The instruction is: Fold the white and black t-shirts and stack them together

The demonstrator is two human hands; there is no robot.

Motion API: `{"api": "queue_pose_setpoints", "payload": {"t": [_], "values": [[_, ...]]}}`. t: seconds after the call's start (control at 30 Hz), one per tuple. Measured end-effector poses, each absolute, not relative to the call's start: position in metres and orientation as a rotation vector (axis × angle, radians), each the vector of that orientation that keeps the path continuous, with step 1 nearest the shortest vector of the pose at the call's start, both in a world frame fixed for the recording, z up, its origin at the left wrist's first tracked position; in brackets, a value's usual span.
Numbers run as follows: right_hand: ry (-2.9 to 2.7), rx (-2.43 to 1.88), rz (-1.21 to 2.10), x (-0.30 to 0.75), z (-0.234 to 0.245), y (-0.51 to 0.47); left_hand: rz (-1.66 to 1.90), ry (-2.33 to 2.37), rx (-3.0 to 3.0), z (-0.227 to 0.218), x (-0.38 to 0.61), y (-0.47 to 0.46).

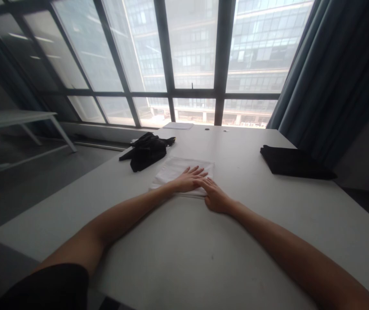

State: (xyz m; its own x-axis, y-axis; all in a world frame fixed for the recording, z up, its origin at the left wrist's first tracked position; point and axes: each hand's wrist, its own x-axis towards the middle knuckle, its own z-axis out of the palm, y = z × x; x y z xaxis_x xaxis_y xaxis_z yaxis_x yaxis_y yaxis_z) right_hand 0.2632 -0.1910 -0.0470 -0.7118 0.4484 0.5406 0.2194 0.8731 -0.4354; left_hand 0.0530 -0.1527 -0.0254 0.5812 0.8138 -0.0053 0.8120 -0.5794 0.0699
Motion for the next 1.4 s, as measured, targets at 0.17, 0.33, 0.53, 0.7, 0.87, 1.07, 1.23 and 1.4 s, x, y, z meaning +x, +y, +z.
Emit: {"api": "queue_pose_setpoints", "payload": {"t": [0.17, 0.33, 0.53, 0.7, 0.87, 1.07, 1.23, 1.4], "values": [[-2.159, -0.502, 0.602, 0.271, -0.046, -0.182, 0.114, 1.354, 2.671, -0.022, 0.059, -0.158], [-1.819, -0.889, 0.583, 0.281, -0.053, -0.159, 0.097, 1.000, 2.778, -0.020, 0.076, -0.191], [-2.036, -1.052, 0.536, 0.276, -0.061, -0.120, 0.204, 0.911, 2.905, -0.023, 0.078, -0.210], [-2.378, -1.269, 0.547, 0.258, -0.054, -0.082, 0.177, 0.883, 2.946, -0.022, 0.073, -0.208], [-2.487, -1.393, 0.328, 0.259, -0.054, -0.058, 0.140, 0.880, 2.925, -0.023, 0.073, -0.211], [-2.429, -1.477, 0.286, 0.263, -0.057, -0.056, 0.101, 0.822, 2.732, -0.007, 0.065, -0.187], [-2.355, -1.479, 0.285, 0.263, -0.058, -0.059, 0.238, 1.557, 2.573, 0.002, 0.015, -0.134], [-2.345, -1.477, 0.284, 0.263, -0.060, -0.058, 0.153, 1.973, 2.364, -0.018, -0.035, -0.103]]}}
